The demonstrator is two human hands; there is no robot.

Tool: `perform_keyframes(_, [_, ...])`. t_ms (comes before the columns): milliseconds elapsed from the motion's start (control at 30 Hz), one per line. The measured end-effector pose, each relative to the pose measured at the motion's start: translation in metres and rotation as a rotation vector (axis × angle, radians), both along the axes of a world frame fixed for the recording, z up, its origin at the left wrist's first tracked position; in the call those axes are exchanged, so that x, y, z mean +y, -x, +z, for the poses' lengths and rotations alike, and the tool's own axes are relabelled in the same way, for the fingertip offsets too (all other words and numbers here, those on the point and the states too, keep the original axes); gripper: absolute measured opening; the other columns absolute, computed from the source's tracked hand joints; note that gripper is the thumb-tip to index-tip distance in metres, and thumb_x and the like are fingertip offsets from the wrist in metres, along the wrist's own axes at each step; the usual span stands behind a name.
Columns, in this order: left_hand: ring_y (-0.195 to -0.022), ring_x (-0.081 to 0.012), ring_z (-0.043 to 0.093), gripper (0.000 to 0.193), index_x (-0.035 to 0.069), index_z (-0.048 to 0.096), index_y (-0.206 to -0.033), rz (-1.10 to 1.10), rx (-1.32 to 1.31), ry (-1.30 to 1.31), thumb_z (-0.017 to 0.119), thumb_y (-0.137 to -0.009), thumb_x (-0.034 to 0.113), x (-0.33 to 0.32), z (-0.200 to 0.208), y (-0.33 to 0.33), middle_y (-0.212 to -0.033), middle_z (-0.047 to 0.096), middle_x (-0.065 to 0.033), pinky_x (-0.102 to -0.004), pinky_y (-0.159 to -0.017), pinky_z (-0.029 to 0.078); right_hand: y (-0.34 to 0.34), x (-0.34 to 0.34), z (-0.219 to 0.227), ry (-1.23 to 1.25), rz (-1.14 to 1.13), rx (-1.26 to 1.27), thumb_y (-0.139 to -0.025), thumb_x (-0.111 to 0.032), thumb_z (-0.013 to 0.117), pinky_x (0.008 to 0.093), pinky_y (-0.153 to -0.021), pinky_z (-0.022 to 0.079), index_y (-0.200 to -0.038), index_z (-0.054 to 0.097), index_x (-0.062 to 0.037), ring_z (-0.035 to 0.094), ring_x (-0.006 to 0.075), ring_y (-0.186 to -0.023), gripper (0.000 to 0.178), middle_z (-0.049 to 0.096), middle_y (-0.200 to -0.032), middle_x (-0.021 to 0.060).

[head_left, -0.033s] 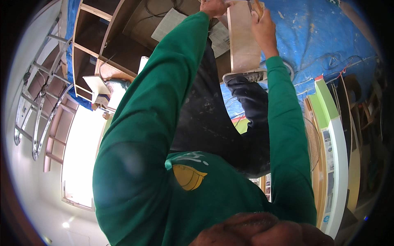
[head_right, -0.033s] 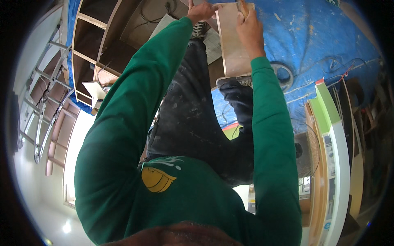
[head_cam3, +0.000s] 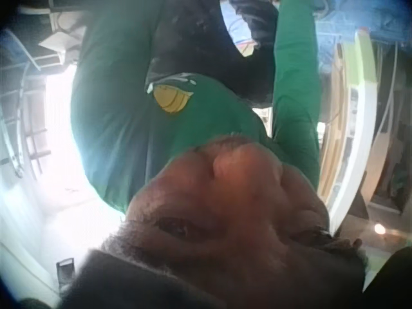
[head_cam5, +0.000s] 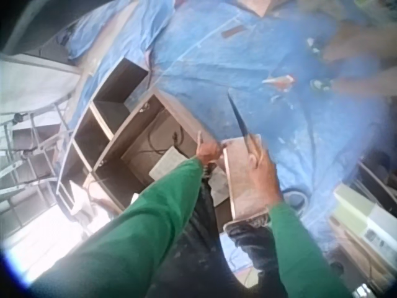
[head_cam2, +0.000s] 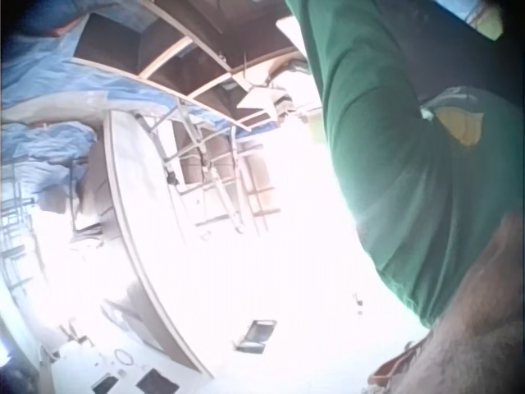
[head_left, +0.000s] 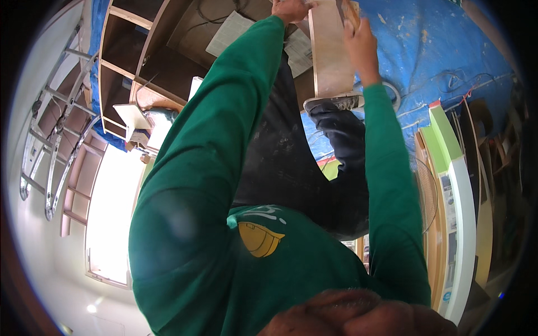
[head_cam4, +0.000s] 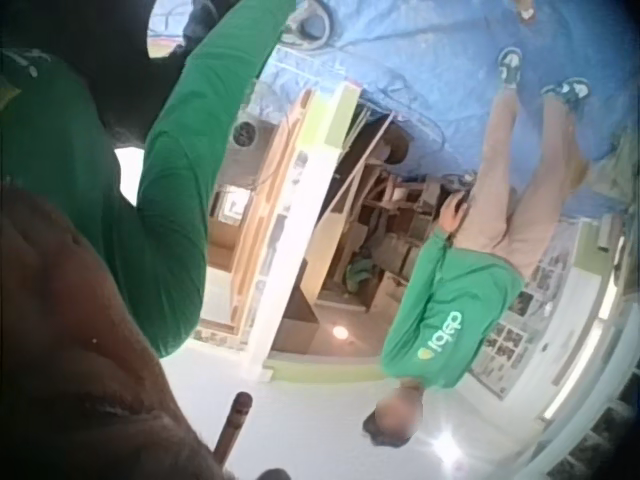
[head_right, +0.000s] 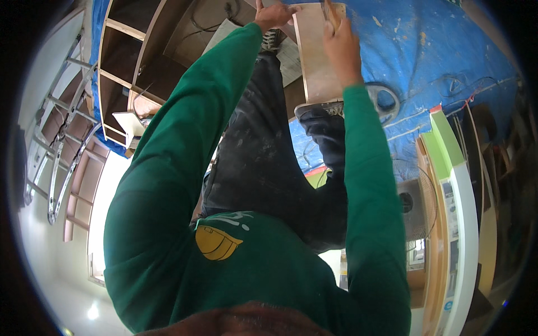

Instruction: The person assembles a wooden cabinet by fitting a long trim piece into a groove on a panel. They use a hammer to tap the trim into place and then use a pry bar to adjust the fit. The person works on the cabinet while it is lying on a blue protective sheet on the floor.

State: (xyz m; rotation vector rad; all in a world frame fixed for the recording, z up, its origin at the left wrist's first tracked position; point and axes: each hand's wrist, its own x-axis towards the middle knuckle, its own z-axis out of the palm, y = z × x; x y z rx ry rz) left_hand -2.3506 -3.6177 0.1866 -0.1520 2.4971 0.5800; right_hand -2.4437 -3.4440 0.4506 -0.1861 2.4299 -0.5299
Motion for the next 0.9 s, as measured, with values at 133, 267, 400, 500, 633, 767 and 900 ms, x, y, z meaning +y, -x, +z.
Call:
perform_keyframes(133, [-0.087, -0.0237, 0.074, 0.061, 0.015, 0.077, -0.102, 0.013, 0.037, 0.004, 0.031, -0.109, 0.053, -0.017, -0.015, -0.01, -0.088, 0.076, -0.0083, -0.0857, -0.109, -0.005, -0.069, 0.048, 0.17, -0.137, -0.057, -0.199, -0.105, -0.03, 0.057, 0.0604, -0.079, 0.051, -0.126, 0.052, -0.0044, 0.062, 0.0556, -0.102, 0.034, 0.067, -0.105, 0.0345])
perform_keyframes(267, [-0.084, -0.0226, 0.073, 0.051, 0.022, 0.077, -0.108, -0.008, 0.101, 0.026, 0.034, -0.108, 0.051, -0.008, -0.014, -0.019, -0.087, 0.076, -0.006, -0.0864, -0.109, -0.004, -0.089, 0.069, 0.258, -0.143, -0.106, -0.194, -0.104, -0.026, 0.06, 0.0579, -0.078, 0.052, -0.124, 0.055, -0.0025, 0.063, 0.0541, -0.1, 0.031, 0.067, -0.103, 0.0336])
perform_keyframes(400, [-0.077, -0.0232, 0.072, 0.053, 0.017, 0.078, -0.098, 0.049, 0.333, 0.004, 0.038, -0.108, 0.05, -0.01, -0.015, -0.022, -0.079, 0.074, -0.0047, -0.0868, -0.108, -0.002, -0.043, 0.03, 0.09, 0.031, -0.033, -0.034, -0.103, -0.033, 0.058, 0.0606, -0.077, 0.052, -0.116, 0.054, -0.001, 0.062, 0.057, -0.098, 0.035, 0.066, -0.099, 0.0365])
perform_keyframes(500, [-0.078, -0.0236, 0.072, 0.056, 0.013, 0.077, -0.092, -0.035, 0.081, 0.064, 0.039, -0.107, 0.051, 0.009, 0.006, 0.012, -0.077, 0.073, -0.0063, -0.0865, -0.109, -0.001, 0.008, 0.004, -0.021, 0.108, -0.069, 0.09, -0.102, -0.039, 0.058, 0.0634, -0.078, 0.051, -0.113, 0.053, 0.0001, 0.061, 0.0589, -0.097, 0.041, 0.066, -0.097, 0.0385])
perform_keyframes(633, [-0.089, -0.0286, 0.074, 0.067, 0.01, 0.077, -0.095, 0.113, 0.034, 0.005, 0.031, -0.108, 0.057, -0.014, -0.003, 0.002, -0.089, 0.077, -0.0126, -0.0838, -0.11, -0.006, -0.016, 0.005, 0.038, -0.034, 0.019, -0.09, -0.103, -0.037, 0.057, 0.0638, -0.083, 0.05, -0.114, 0.053, -0.0002, 0.061, 0.0582, -0.1, 0.039, 0.066, -0.102, 0.0371])
perform_keyframes(767, [-0.097, -0.0295, 0.074, 0.069, 0.01, 0.078, -0.102, 0.094, -0.081, -0.063, 0.028, -0.108, 0.058, -0.004, 0.011, -0.007, -0.094, 0.077, -0.0124, -0.0836, -0.11, -0.007, -0.093, 0.062, 0.213, -0.22, -0.028, -0.173, -0.104, -0.026, 0.059, 0.059, -0.082, 0.051, -0.13, 0.053, -0.0019, 0.064, 0.0534, -0.104, 0.036, 0.068, -0.108, 0.0336])
perform_keyframes(900, [-0.103, -0.0291, 0.072, 0.065, 0.012, 0.077, -0.107, 0.059, -0.092, -0.021, 0.028, -0.109, 0.054, -0.016, 0.025, 0.003, -0.097, 0.078, -0.0113, -0.0845, -0.11, -0.005, -0.087, 0.063, 0.23, -0.147, -0.101, -0.213, -0.106, -0.027, 0.057, 0.0535, -0.083, 0.051, -0.127, 0.053, 0.0009, 0.064, 0.0523, -0.103, 0.035, 0.065, -0.106, 0.0342])
